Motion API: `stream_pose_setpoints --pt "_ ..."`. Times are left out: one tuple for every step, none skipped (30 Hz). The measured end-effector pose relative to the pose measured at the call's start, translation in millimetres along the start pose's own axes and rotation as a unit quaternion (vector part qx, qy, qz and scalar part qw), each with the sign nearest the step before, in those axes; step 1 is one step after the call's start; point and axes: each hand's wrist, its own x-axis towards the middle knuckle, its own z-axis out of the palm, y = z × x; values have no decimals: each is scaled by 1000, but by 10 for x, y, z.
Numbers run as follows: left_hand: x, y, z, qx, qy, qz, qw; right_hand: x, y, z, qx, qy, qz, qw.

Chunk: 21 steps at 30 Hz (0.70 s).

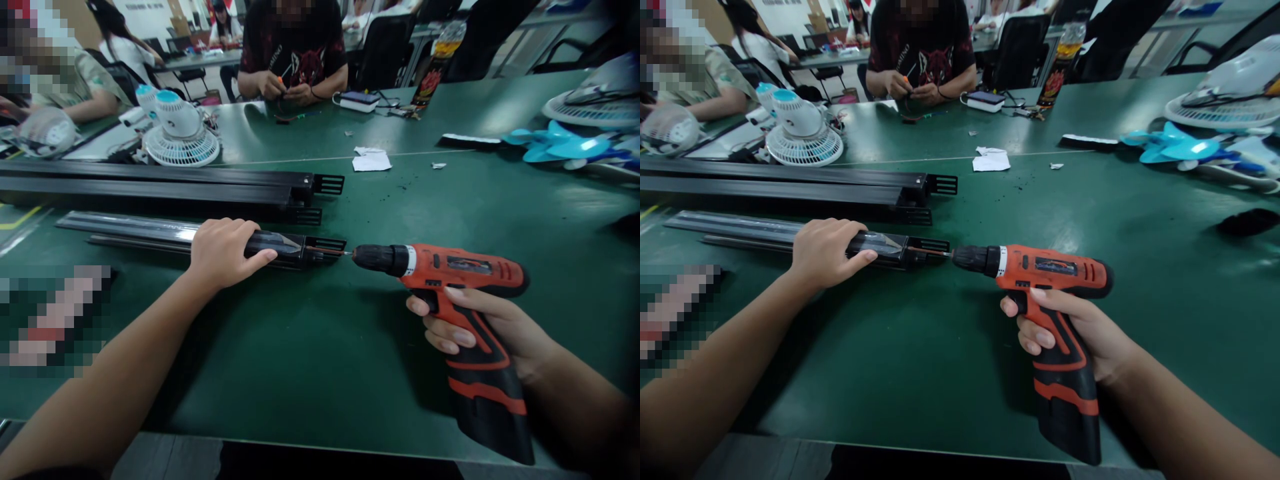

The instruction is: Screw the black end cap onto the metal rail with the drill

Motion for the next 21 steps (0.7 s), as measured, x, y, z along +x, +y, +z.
stream_pose_setpoints --pt "0 1 -2 -2 -1 0 1000 -1 0 1 -1 2 3 1000" --pt "1 2 -4 -3 -1 -1 1000 -1 -2 4 -1 5 5 1000" --pt "1 3 -6 -4 -1 -1 1000 1 -4 8 -2 7 6 1000" --pt "1 2 -6 -4 -1 -1 1000 3 -7 12 -1 8 6 1000" --pt "1 1 -5 -3 -1 -1 1000 5 -10 17 0 9 5 1000" --pt "0 -1 -4 -1 0 -1 1000 8 -13 22 1 8 6 1000" --pt "0 -3 -2 1 1 0 1000 10 -15 27 1 8 8 1000" --pt "-1 -5 0 2 2 1 1000 12 -16 31 0 9 12 1000" --pt "-1 -6 2 3 2 2 1000 12 -16 34 -1 8 12 1000" --pt "-1 -7 3 3 2 4 1000 12 -14 36 2 13 7 1000" --pt "-1 -7 4 3 2 5 1000 11 -12 36 3 13 1 1000" --pt "-1 -6 3 3 2 5 1000 10 -9 36 3 15 -1 1000" --pt "0 -5 1 3 1 4 1000 8 -7 35 2 17 -2 1000" --pt "1 -3 -2 2 1 3 1000 6 -6 34 1 17 0 1000" --pt "2 -1 -5 2 -1 2 1000 4 -5 32 -1 19 3 1000" --pt "3 2 -8 2 -3 1 1000 3 -6 32 -4 20 4 1000" --pt "4 4 -11 2 -4 0 1000 3 -8 32 -5 20 2 1000" --pt "4 5 -14 2 -5 0 1000 3 -10 34 -8 18 -1 1000" --pt "4 6 -16 1 -5 1 1000 4 -12 36 -11 14 -6 1000" --pt "4 6 -17 0 -5 1 1000 4 -14 39 -12 10 -11 1000" --pt "4 5 -17 -1 -4 2 1000 5 -15 41 -13 3 -12 1000"
